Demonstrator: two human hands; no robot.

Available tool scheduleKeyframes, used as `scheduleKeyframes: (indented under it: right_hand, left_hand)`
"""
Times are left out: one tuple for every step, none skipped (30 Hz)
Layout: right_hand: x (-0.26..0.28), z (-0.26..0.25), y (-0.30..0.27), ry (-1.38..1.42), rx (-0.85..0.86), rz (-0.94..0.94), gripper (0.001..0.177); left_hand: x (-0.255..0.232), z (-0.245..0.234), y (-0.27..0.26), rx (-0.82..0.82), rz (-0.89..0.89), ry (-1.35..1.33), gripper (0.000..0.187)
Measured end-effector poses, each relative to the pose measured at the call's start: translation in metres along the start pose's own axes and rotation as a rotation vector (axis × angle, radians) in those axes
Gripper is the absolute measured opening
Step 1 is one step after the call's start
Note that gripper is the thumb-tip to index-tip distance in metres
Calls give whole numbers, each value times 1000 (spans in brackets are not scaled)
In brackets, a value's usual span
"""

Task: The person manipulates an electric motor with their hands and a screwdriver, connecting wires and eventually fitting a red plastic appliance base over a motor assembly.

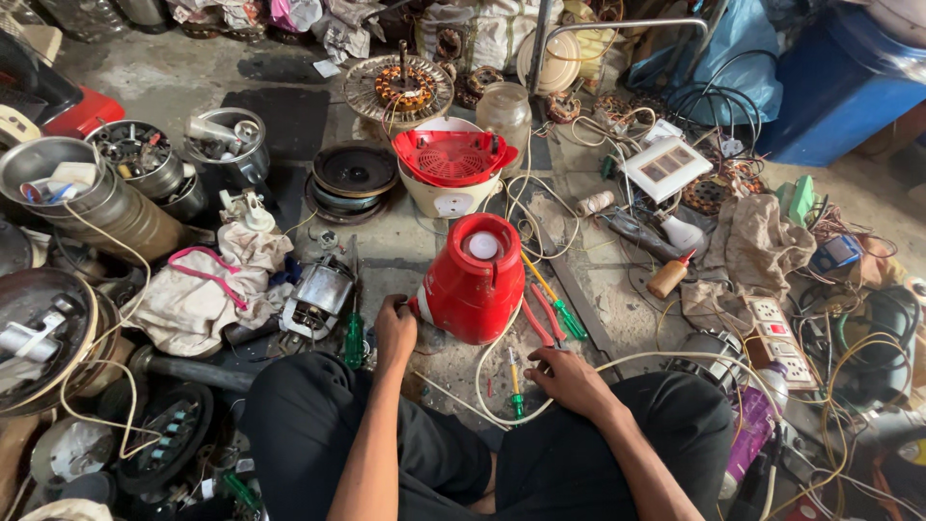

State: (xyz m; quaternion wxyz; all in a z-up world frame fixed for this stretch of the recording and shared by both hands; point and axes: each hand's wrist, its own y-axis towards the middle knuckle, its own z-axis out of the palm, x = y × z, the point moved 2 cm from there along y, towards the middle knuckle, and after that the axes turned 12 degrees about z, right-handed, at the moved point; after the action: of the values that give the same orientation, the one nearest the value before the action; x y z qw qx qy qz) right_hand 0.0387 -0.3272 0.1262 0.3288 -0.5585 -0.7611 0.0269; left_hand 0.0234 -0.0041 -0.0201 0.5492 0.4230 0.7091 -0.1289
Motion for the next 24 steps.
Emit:
scheduleKeyframes:
  right_hand:
    - [1,-1,-1,2,6,19,44]
    - [2,-2,-2,1,-1,12,43]
    - [3,-2,-3,1,-9,4,43]
    - [3,-3,-4,0,-16,-3,43]
    - [3,-2,-3,-1,-13,-5,43]
    - [2,-2,-2,-2,-9,-8,43]
    - [1,-2,-1,-2,-6,-11,43]
    - [1,-1,-1,-4,-6,-11,43]
    - [0,-1,-1,-5,-7,-11,43]
    - [-1,0,0,-6,-7,-11,43]
    - [-2,0,0,-6,-8,-16,43]
    - [-3,0,1,-5,-8,-20,44]
    - [-4,1,2,-4,-8,-25,44]
    - [-5,2,3,-6,-8,-28,44]
    - [-6,3,4,-8,-9,-31,44]
    - [-8,4,5,-10,-10,-34,45]
    - [-9,5,6,-6,-14,-48,45]
    - [-10,5,7,-2,-19,-61,44]
    - [-11,6,8,2,-24,-75,44]
    - [-12,6,8,5,-15,-70,44]
    - [-12,6,8,8,-7,-64,44]
    - [-12,6,9,12,1,-59,44]
    - [-12,6,9,13,2,-55,44]
    - [-12,6,8,13,3,-50,43]
  left_hand:
    - [-2,-2,-1,17,-22,-6,32]
    - [-5,-4,0,34,-42,-10,33]
    - [-8,-5,0,43,-49,-8,32]
    - [-12,-6,0,53,-55,-6,32]
    - [-15,-7,0,62,-62,-4,32]
    - [-17,-8,-1,61,-57,-13,32]
    - [-19,-9,-2,60,-52,-22,31]
    - [-21,-9,-2,59,-47,-31,31]
    - [-22,-10,-2,58,-50,-28,31]
    - [-22,-10,-2,57,-53,-26,31]
    - [-22,-10,-2,55,-55,-24,31]
    - [-22,-10,-2,57,-62,-28,31]
    - [-21,-10,-2,59,-69,-32,32]
    - [-20,-9,-2,61,-76,-37,32]
    - [-20,-9,-2,59,-75,-33,32]
    - [-20,-8,-2,57,-73,-29,32]
    - [-20,-8,-1,55,-72,-26,32]
    - [-19,-8,-1,62,-83,-22,32]
    - [-19,-9,-1,70,-94,-19,32]
    - [-20,-9,-1,76,-105,-15,32]
    - [-20,-8,-1,76,-102,-21,32]
    - [-21,-9,-1,75,-99,-27,31]
    - [-21,-9,-1,74,-96,-32,31]
    - [-21,-9,-1,75,-95,-42,31]
